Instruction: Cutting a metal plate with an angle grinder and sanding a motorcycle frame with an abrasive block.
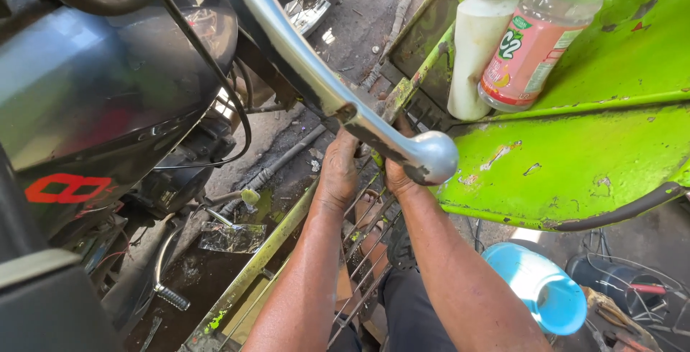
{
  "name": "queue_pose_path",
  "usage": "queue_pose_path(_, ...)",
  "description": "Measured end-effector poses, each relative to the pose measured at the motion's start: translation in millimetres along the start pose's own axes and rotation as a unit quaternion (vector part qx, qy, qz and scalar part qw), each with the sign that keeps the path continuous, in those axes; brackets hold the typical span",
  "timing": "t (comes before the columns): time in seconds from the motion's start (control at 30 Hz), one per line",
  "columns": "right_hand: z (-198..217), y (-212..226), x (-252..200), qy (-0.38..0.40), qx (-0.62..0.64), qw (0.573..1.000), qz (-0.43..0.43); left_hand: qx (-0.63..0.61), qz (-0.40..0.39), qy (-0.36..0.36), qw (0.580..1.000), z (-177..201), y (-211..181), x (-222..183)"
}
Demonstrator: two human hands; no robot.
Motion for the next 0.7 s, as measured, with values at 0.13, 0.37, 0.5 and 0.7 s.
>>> queue_pose_path(0.13,-11,10,-6,0.032,0.062,0.997,-0.021,-0.043,-0.010,-0.032,0.999,-1,14,4)
queue_pose_path(0.37,-42,26,-4,0.076,0.173,0.980,-0.056,-0.148,0.113,-0.092,0.978,-5,-1,8)
queue_pose_path(0.5,-50,39,-11,0.094,0.235,0.965,-0.074,-0.147,0.109,-0.069,0.981,2,12,8)
queue_pose_path(0.7,-66,70,-17,0.032,-0.021,0.999,0.000,-0.146,0.109,-0.031,0.983,19,26,11)
Point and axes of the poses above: each hand's wrist, its own x-axis towards the middle knuckle, its own z-axis out of the back of the hand, y = z × x, the point moved 3 cm from there along x, towards the middle knuckle, and after that the axes turned 5 degrees about -z, right-handed, at the moved point
